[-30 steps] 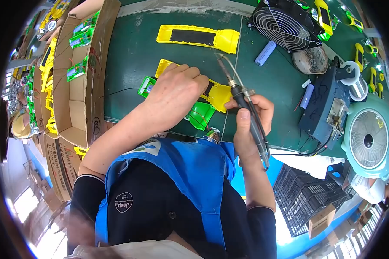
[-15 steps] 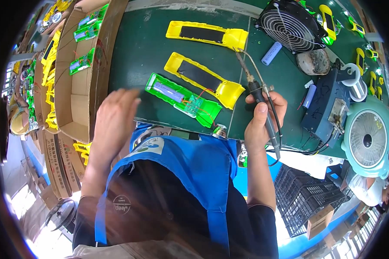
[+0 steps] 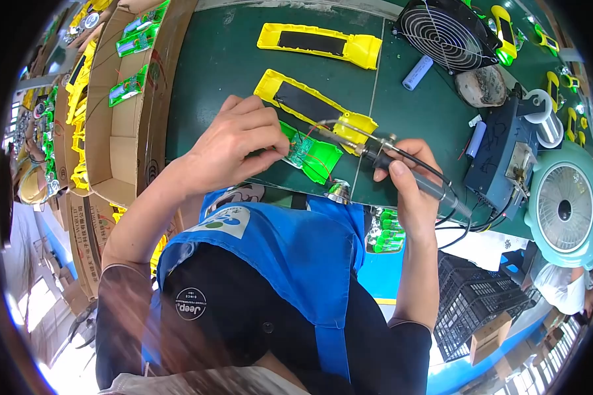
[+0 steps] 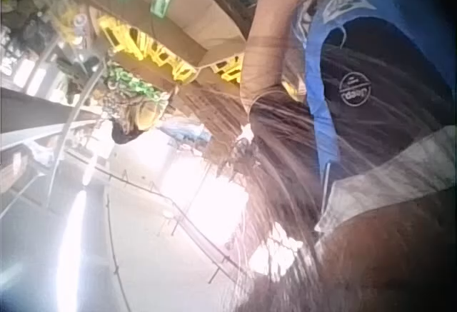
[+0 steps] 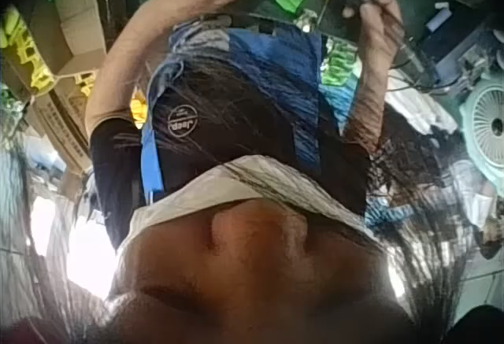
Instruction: Soldering wires to circuit boards and assembling components into flashlight casings on a production line.
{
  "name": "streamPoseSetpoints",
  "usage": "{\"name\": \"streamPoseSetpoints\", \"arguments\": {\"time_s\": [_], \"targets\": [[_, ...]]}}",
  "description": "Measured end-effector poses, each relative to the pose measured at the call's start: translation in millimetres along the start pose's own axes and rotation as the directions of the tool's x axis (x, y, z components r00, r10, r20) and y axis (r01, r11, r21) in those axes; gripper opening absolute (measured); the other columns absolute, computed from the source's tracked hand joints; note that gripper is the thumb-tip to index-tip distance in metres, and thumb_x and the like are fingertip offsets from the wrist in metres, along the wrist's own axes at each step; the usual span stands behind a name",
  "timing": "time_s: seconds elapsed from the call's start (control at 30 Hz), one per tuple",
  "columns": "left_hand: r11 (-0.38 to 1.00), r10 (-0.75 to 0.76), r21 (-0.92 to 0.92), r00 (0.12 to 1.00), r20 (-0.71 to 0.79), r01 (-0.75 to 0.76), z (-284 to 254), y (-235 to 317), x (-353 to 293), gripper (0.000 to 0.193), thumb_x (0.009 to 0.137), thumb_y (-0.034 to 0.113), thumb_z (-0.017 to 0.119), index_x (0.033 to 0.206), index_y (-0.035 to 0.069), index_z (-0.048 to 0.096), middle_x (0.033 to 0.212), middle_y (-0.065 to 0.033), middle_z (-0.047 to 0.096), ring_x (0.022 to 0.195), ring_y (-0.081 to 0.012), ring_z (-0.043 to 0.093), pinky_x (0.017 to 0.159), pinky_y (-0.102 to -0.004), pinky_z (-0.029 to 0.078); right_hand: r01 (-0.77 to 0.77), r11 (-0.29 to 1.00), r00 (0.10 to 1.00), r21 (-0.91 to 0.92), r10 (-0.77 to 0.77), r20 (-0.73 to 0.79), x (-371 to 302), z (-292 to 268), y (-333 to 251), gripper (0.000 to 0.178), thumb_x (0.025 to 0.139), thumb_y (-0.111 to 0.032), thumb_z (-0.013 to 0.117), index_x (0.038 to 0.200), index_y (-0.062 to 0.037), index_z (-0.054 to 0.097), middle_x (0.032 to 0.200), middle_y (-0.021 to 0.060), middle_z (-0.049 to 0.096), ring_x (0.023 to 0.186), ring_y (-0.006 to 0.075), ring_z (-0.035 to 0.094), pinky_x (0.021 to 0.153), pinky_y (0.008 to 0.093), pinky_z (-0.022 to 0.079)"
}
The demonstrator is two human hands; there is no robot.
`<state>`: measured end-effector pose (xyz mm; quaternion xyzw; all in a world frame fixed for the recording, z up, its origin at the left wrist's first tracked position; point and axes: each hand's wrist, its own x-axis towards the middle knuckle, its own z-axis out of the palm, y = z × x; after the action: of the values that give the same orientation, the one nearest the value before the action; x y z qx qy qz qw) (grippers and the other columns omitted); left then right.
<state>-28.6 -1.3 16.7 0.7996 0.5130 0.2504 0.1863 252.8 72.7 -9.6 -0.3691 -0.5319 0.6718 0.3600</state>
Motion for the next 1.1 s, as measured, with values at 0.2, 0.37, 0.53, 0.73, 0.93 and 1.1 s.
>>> {"name": "streamPoseSetpoints", "arguments": {"time_s": [0.2,0.37,0.53,0.73,0.93,1.1], "targets": [[0.995,-0.079,0.06,0.997,0.007,0.078,5,8,5,0.014,0.07,0.006,0.069,0.077,0.011,0.058,0.076,-0.0022,0.053,0.08,-0.0215,0.052,0.075,-0.0354,0.037,-0.123,0.992,0.988,-0.014,0.123,0.089,13,0,-7,0.027,0.083,-0.02,0.065,0.094,0.0027,0.055,0.076,0.0083,0.062,0.064,0.0131,0.06,0.066,0.024,0.046],[0.992,-0.084,0.1,0.996,0.024,0.081,6,6,7,0.014,0.069,0.006,0.068,0.077,0.011,0.058,0.077,-0.0028,0.054,0.08,-0.0219,0.053,0.078,-0.0365,0.038,-0.146,0.986,0.973,-0.08,0.157,0.167,16,0,-7,0.025,0.083,-0.017,0.066,0.092,0.0035,0.056,0.077,0.0079,0.063,0.063,0.0114,0.062,0.062,0.0223,0.049],[0.993,-0.06,0.107,0.998,0.037,0.055,4,5,7,0.015,0.069,0.005,0.068,0.077,0.01,0.056,0.077,-0.0036,0.054,0.081,-0.0216,0.054,0.079,-0.0366,0.039,-0.128,0.985,0.973,-0.112,0.147,0.177,16,3,-9,0.02,0.083,-0.012,0.066,0.092,0.003,0.056,0.078,0.0077,0.063,0.064,0.0112,0.063,0.06,0.0222,0.05],[0.991,-0.06,0.118,0.998,0.036,0.055,5,4,8,0.014,0.07,0.006,0.068,0.077,0.01,0.056,0.077,-0.0043,0.054,0.081,-0.0221,0.054,0.08,-0.0372,0.039,-0.091,0.981,0.972,-0.169,0.125,0.199,17,1,-10,0.019,0.082,-0.01,0.065,0.092,0.0031,0.056,0.08,0.008,0.063,0.064,0.0117,0.064,0.062,0.0234,0.051],[0.989,-0.063,0.137,0.998,0.015,0.06,5,7,7,0.014,0.07,0.006,0.068,0.077,0.01,0.056,0.076,-0.0042,0.053,0.08,-0.0221,0.054,0.08,-0.037,0.039,-0.008,0.999,0.998,-0.037,0.011,0.062,5,-11,2,0.028,0.082,-0.017,0.066,0.095,0.0039,0.054,0.08,0.0122,0.064,0.064,0.0165,0.063,0.073,0.0286,0.05],[0.987,-0.074,0.148,0.997,0.023,0.07,5,8,8,0.013,0.071,0.006,0.067,0.077,0.01,0.056,0.076,-0.0039,0.053,0.08,-0.0219,0.054,0.08,-0.0368,0.039,0.007,1.0,1.0,-0.006,-0.007,-0.01,7,-10,1,0.038,0.083,-0.027,0.068,0.099,0.0041,0.052,0.08,0.0138,0.064,0.065,0.018,0.062,0.072,0.0287,0.048]]}}
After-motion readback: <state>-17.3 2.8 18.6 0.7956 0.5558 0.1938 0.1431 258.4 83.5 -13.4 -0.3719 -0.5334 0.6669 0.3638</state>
